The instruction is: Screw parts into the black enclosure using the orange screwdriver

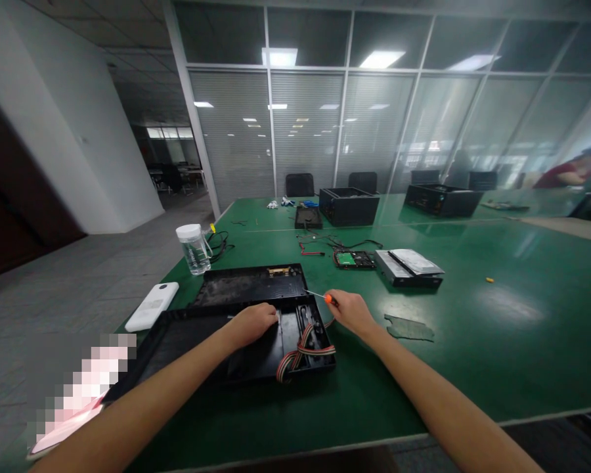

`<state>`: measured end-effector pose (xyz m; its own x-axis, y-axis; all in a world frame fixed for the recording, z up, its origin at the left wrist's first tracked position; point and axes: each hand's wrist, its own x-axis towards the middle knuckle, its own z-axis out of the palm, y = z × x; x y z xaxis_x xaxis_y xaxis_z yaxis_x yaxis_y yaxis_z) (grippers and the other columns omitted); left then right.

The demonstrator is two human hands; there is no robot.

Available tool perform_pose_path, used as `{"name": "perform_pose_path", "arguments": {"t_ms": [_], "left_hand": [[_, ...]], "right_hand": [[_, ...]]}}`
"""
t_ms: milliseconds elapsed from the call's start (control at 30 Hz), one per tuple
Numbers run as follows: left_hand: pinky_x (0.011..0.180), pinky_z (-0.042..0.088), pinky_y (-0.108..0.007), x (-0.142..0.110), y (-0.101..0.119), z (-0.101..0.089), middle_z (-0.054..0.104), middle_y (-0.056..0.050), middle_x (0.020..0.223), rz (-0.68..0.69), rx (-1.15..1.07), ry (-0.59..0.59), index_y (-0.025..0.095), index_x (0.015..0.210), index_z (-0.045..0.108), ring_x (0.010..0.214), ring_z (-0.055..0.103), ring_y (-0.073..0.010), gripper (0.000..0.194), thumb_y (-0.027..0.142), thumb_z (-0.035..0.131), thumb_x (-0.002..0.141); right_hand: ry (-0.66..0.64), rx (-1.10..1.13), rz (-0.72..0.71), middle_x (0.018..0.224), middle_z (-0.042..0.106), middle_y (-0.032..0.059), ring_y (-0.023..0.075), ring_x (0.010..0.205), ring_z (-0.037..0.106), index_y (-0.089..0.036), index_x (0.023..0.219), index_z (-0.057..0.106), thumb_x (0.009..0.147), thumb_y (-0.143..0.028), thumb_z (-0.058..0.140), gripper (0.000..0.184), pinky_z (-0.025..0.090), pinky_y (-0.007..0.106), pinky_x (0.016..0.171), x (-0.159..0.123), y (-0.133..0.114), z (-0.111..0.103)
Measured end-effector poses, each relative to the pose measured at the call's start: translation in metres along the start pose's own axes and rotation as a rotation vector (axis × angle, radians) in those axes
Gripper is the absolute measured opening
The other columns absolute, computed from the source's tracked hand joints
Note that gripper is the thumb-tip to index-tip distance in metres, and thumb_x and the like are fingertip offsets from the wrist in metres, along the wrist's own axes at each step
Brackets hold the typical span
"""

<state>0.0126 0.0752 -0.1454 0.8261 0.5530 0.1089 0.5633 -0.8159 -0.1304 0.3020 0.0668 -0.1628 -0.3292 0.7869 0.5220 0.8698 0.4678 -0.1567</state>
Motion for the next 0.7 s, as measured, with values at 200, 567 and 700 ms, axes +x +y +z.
{"name": "perform_pose_path", "arguments": {"t_ms": [200,567,700], "left_hand": [[0.073,0.044,-0.025,0.019,-0.009,-0.010,0.060,-0.006,0.077,0.041,0.004,0.029,0.014,0.077,0.062,0.076,0.057,-0.0155,0.023,0.011,0.041,0.086],[0.078,0.044,-0.026,0.072,0.007,0.017,0.062,-0.006,0.084,0.135,-0.153,0.247,0.014,0.085,0.060,0.082,0.057,-0.0149,0.021,0.018,0.040,0.090],[0.085,0.044,-0.028,0.066,0.004,0.028,0.062,-0.007,0.092,0.112,-0.268,0.307,0.014,0.092,0.059,0.091,0.056,-0.0156,0.022,0.019,0.038,0.091]], "right_hand": [[0.054,0.105,0.129,0.067,0.060,0.0012,0.0139,0.060,0.053,-0.021,0.080,0.058,0.084,-0.030,0.043,0.018,0.031,0.023,0.057,0.002,0.006,0.003],[0.109,0.227,0.237,0.062,0.055,0.0002,0.0125,0.057,0.048,-0.019,0.069,0.056,0.082,-0.035,0.044,0.024,0.032,0.022,0.055,0.005,0.027,0.010],[0.101,0.205,0.224,0.061,0.054,-0.0004,0.0125,0.057,0.047,-0.020,0.068,0.054,0.081,-0.034,0.044,0.022,0.032,0.022,0.055,0.006,0.026,0.008]]}}
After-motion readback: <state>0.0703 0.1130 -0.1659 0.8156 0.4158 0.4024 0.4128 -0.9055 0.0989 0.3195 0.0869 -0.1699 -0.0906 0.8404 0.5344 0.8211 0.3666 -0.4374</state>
